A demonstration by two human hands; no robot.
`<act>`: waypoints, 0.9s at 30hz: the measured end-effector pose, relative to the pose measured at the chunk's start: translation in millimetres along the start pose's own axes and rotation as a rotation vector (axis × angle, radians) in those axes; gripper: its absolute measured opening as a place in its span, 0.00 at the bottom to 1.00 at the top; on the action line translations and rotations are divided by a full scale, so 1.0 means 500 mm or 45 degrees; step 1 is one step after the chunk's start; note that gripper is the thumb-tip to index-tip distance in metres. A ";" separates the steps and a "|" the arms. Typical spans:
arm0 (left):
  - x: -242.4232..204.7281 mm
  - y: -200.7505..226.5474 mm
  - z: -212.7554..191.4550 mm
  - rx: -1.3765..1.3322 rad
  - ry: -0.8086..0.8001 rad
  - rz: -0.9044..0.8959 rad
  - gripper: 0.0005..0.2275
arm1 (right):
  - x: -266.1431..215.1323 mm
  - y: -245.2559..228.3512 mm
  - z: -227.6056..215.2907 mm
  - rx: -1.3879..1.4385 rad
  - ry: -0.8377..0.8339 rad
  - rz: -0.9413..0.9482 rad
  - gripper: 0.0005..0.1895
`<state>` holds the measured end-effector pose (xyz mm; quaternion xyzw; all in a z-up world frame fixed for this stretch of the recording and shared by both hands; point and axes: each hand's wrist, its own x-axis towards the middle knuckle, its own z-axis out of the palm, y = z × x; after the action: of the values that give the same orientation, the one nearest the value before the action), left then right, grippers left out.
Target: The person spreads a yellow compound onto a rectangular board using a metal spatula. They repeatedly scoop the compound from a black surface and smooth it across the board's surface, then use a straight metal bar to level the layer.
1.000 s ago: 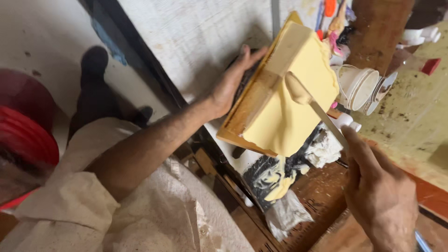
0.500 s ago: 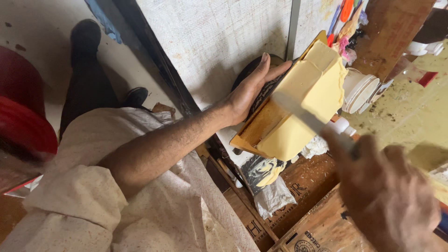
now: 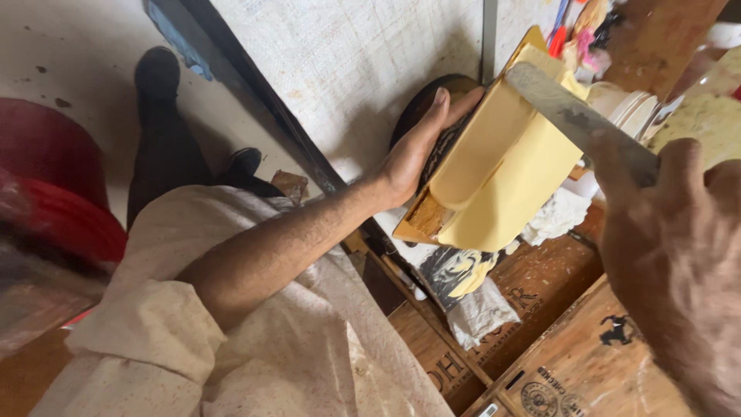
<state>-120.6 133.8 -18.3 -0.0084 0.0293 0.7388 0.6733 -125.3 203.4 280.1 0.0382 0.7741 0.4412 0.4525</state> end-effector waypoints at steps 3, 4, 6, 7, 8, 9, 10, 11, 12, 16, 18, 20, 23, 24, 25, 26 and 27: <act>-0.002 -0.005 -0.003 -0.122 -0.017 -0.005 0.37 | -0.037 -0.033 -0.025 0.125 -0.063 -0.054 0.18; -0.002 -0.006 -0.003 -0.185 -0.032 -0.008 0.37 | -0.071 -0.054 -0.040 0.121 -0.006 -0.074 0.20; -0.002 -0.007 -0.002 -0.128 -0.038 0.035 0.37 | -0.132 -0.091 -0.060 0.193 -0.051 -0.118 0.24; -0.001 -0.003 -0.005 -0.091 -0.043 0.056 0.37 | -0.156 -0.119 -0.062 0.272 -0.151 -0.145 0.26; 0.001 0.004 -0.009 -0.099 -0.034 0.036 0.37 | -0.177 -0.144 -0.062 0.353 -0.244 -0.167 0.28; 0.000 0.005 -0.007 -0.105 -0.023 0.016 0.37 | -0.196 -0.168 -0.059 0.367 -0.184 -0.139 0.29; -0.003 0.001 -0.002 -0.118 -0.013 -0.009 0.38 | -0.214 -0.192 -0.054 0.379 -0.133 -0.110 0.30; -0.004 0.000 -0.004 -0.082 -0.009 -0.011 0.39 | -0.236 -0.211 -0.049 0.390 -0.081 -0.081 0.31; -0.002 0.003 -0.010 -0.041 -0.009 -0.007 0.39 | -0.260 -0.225 -0.043 0.497 -0.100 -0.006 0.35; 0.002 0.013 -0.035 0.224 0.124 0.027 0.42 | -0.371 -0.260 0.025 1.077 -0.176 0.374 0.35; -0.021 0.018 -0.050 0.461 0.189 0.010 0.43 | -0.438 -0.300 0.090 1.437 -0.185 0.715 0.29; -0.062 0.023 -0.055 0.616 0.257 -0.035 0.42 | -0.521 -0.372 0.169 1.769 -0.169 1.190 0.24; -0.163 0.032 -0.037 0.277 0.185 -0.241 0.39 | -0.591 -0.555 0.336 2.208 -0.219 1.737 0.22; -0.189 0.031 -0.021 0.189 0.143 -0.205 0.37 | -0.609 -0.631 0.387 2.151 -0.194 1.808 0.18; -0.202 0.032 -0.006 0.132 0.252 -0.224 0.35 | -0.610 -0.713 0.442 2.091 -0.172 1.878 0.16; -0.214 0.038 0.007 0.158 0.279 -0.227 0.38 | -0.601 -0.803 0.487 2.331 -0.230 2.188 0.15; -0.217 0.036 0.020 0.186 0.305 -0.229 0.42 | -0.593 -0.889 0.529 2.055 -0.262 2.102 0.17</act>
<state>-128.2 24.7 -2.2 -0.0499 0.1620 0.6652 0.7272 394.3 -31.3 105.6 0.8451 0.5296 -0.0251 -0.0684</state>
